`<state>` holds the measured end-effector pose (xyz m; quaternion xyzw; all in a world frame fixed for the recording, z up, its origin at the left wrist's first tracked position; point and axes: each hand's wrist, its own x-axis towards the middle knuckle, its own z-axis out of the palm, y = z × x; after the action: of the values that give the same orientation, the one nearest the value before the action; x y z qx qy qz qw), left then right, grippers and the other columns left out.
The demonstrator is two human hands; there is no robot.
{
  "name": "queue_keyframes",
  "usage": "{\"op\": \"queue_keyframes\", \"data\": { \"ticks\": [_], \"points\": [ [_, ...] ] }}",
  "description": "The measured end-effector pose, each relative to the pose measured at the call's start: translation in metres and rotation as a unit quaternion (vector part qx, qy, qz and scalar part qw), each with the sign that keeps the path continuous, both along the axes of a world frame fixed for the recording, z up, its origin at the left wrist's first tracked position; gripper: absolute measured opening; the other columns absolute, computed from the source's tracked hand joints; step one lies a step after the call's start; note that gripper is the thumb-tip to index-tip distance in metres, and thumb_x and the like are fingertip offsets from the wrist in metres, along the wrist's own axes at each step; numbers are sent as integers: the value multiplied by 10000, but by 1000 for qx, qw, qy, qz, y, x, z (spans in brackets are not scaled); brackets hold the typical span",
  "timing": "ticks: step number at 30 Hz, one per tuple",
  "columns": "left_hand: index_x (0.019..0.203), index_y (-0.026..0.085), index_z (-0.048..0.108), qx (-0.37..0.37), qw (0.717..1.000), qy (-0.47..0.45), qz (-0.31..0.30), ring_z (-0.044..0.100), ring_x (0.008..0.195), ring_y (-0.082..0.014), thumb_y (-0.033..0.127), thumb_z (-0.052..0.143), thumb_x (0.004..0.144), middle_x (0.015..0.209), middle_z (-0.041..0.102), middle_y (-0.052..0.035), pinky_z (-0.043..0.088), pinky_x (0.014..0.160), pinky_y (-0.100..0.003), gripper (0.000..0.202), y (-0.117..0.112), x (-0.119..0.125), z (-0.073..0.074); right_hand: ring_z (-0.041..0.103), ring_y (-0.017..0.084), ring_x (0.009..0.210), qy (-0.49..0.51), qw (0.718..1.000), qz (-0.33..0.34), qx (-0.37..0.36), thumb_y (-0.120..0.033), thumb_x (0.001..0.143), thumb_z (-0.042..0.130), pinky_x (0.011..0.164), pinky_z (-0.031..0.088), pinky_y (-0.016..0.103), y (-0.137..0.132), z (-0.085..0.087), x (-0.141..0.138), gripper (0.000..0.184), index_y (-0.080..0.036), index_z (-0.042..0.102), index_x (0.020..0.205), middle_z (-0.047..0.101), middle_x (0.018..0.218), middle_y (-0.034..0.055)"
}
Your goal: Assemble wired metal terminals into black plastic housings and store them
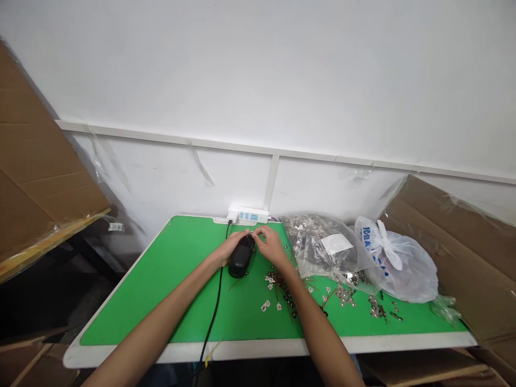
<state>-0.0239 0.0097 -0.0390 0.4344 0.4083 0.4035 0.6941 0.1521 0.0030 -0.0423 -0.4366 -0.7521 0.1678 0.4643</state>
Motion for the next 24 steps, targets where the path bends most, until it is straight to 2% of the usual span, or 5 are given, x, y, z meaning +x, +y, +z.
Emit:
{"op": "queue_keyframes", "data": {
  "ticks": [8, 11, 15, 18, 24],
  "points": [
    [793, 158, 662, 21, 1000, -2, 17, 587, 589, -143, 465, 823, 711, 681, 638, 0, 422, 522, -244, 357, 2, 2, -3, 702, 242, 918, -44, 999, 21, 7, -323, 983, 564, 872, 557, 393, -3, 9, 7, 188, -223, 686, 881, 753, 935, 68],
    [800, 160, 672, 11, 1000, 3, 12, 576, 569, -140, 440, 800, 728, 676, 644, -3, 420, 506, -243, 316, 1, 1, 0, 702, 248, 1040, -58, 997, 33, 28, -279, 1008, 486, 959, 553, 430, -4, 12, 15, 209, -226, 688, 1028, 754, 1069, 84],
    [802, 163, 673, -9, 1000, 13, 1, 570, 542, -145, 404, 775, 748, 660, 657, -16, 419, 483, -245, 267, 0, -2, 5, 656, 283, 1198, -138, 988, 48, 53, -208, 919, 570, 1053, 518, 480, -9, 14, 22, 324, -213, 631, 1237, 713, 1254, 120],
    [787, 169, 658, -19, 1000, 17, -3, 565, 532, -145, 391, 768, 756, 639, 655, -17, 418, 479, -241, 250, 1, -3, 5, 678, 290, 1143, -182, 981, 58, 44, -185, 901, 580, 1010, 536, 474, -12, 15, 22, 306, -203, 644, 1200, 733, 1205, 121],
    [792, 174, 662, -27, 999, 16, -8, 548, 529, -134, 412, 807, 749, 617, 645, -8, 420, 500, -233, 282, 1, -5, 5, 692, 280, 1094, -181, 979, 79, 53, -175, 855, 624, 972, 554, 439, -13, 18, 18, 318, -190, 653, 1172, 738, 1173, 119]
  ]
}}
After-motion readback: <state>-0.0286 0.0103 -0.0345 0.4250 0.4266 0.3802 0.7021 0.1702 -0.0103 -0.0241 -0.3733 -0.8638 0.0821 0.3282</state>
